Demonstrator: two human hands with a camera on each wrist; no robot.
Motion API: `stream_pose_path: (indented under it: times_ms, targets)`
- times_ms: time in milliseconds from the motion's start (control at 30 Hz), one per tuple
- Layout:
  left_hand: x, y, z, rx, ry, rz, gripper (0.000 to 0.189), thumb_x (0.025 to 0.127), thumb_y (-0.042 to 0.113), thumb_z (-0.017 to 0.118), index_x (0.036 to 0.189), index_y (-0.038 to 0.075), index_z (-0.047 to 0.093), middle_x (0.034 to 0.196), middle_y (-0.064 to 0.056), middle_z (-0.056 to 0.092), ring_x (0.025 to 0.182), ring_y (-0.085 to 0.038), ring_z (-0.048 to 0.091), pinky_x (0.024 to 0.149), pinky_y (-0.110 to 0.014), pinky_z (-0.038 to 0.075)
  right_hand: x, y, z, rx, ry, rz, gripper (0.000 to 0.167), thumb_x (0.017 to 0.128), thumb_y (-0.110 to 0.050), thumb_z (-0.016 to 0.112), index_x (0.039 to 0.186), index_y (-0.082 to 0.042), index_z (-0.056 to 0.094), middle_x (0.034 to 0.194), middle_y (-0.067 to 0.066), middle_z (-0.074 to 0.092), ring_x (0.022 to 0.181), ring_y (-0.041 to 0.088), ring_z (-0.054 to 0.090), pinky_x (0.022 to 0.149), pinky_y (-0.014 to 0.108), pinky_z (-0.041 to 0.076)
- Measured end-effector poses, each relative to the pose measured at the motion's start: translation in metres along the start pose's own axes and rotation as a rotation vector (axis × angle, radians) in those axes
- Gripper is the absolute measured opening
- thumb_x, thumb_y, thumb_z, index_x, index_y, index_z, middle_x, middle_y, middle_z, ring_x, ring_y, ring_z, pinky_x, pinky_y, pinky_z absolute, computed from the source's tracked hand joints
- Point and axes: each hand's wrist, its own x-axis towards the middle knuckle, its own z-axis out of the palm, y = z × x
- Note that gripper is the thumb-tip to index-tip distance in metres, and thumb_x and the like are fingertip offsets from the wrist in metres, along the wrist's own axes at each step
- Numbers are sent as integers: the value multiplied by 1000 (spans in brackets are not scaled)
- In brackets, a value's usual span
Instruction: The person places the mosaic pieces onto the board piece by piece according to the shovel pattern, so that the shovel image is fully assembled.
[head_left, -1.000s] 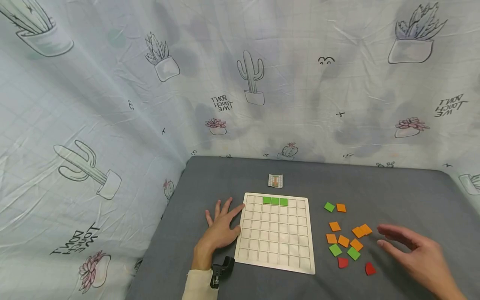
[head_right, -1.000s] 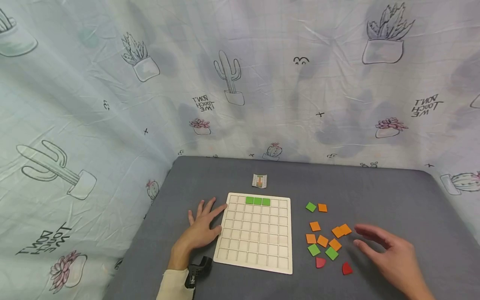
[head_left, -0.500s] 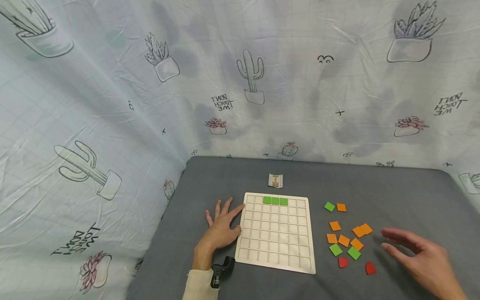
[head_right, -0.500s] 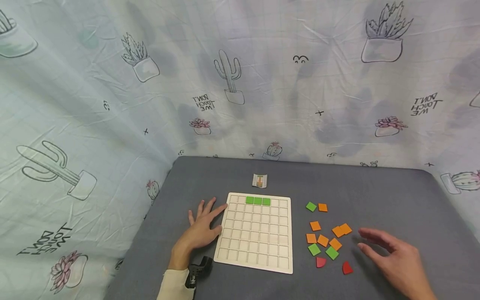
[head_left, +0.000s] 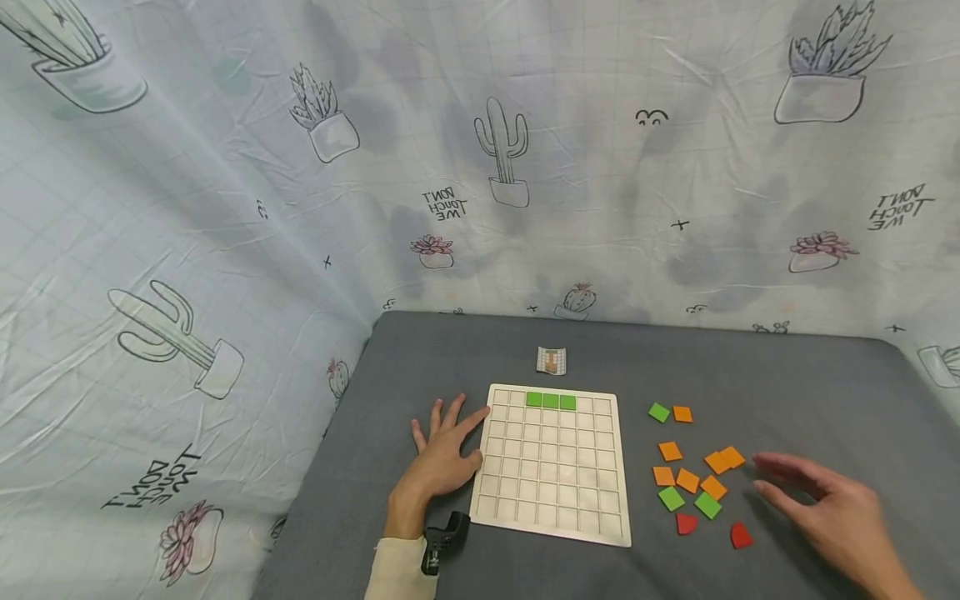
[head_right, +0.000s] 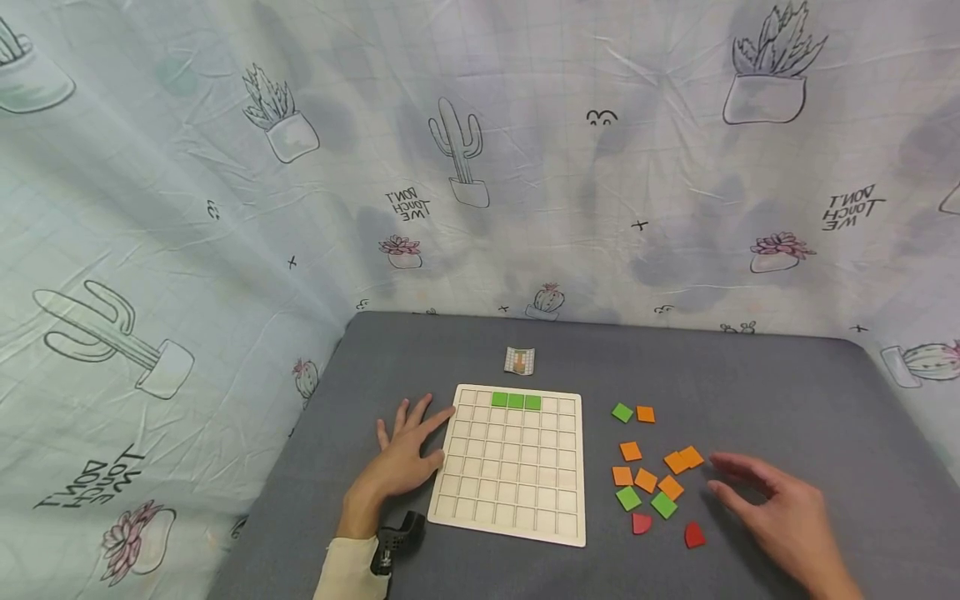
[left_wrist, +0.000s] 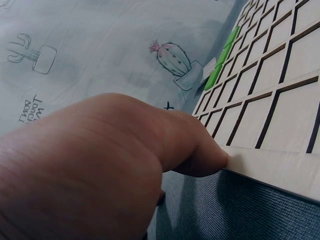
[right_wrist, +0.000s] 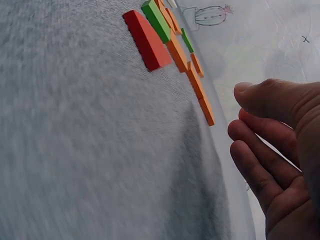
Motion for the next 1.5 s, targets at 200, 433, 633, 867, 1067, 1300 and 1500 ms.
stream_pose_path:
  times_ms: [200,433,633,867,1067,1300,1500]
  targets:
    - [-1,5,-4,-15,-12,-2,71,92,14,64,161,27,58,181,-16,28,170,-51,3,122,-83,-18,5,-2,5,27,-8,-6,39,81,-16,98,117,-17,83,100,-18,81,94,-34,53,79,-3,40]
    - [-1,4,-6,-33,-13,27,70,92,15,64,161,28,58,180,-19,29,168,-55,4,119,-86,-18,7,-3,12,27,33,-4,38,81,-12,97,116,-13,83,98,-11,82,94,-35,50,81,-3,36]
    - [-1,3,-4,-14,-6,11,69,93,16,63,162,26,58,180,-17,30,169,-52,5,121,-84,-17,18,2,10,-9,47,-47,41,76,-8,98,113,-13,84,99,5,84,93,-37,46,77,2,40]
    - [-2,2,-5,-31,-10,26,69,93,16,63,161,28,58,179,-19,30,168,-54,5,119,-86,-17,31,8,10,-92,-95,-79,44,76,-13,99,117,-13,83,109,11,84,96,-34,41,75,14,44]
    - [-2,1,-3,-19,0,32,69,92,16,63,160,27,59,178,-19,31,168,-55,7,120,-86,-16,36,6,13,-61,-113,-138,47,75,-10,98,119,-15,83,111,9,84,102,-33,42,79,8,42]
    - [-2,9,-10,-29,-36,1,69,92,13,63,161,23,59,179,-22,29,168,-55,3,120,-85,-17,36,3,17,-46,-120,-121,44,78,-13,98,119,-17,83,111,7,84,101,-31,46,80,9,42]
    - [-4,15,-14,-51,-46,13,69,93,13,63,161,22,58,179,-23,28,167,-57,2,119,-86,-19,31,5,16,-55,-88,-105,43,77,-12,98,117,-16,84,106,6,85,96,-31,49,79,11,44]
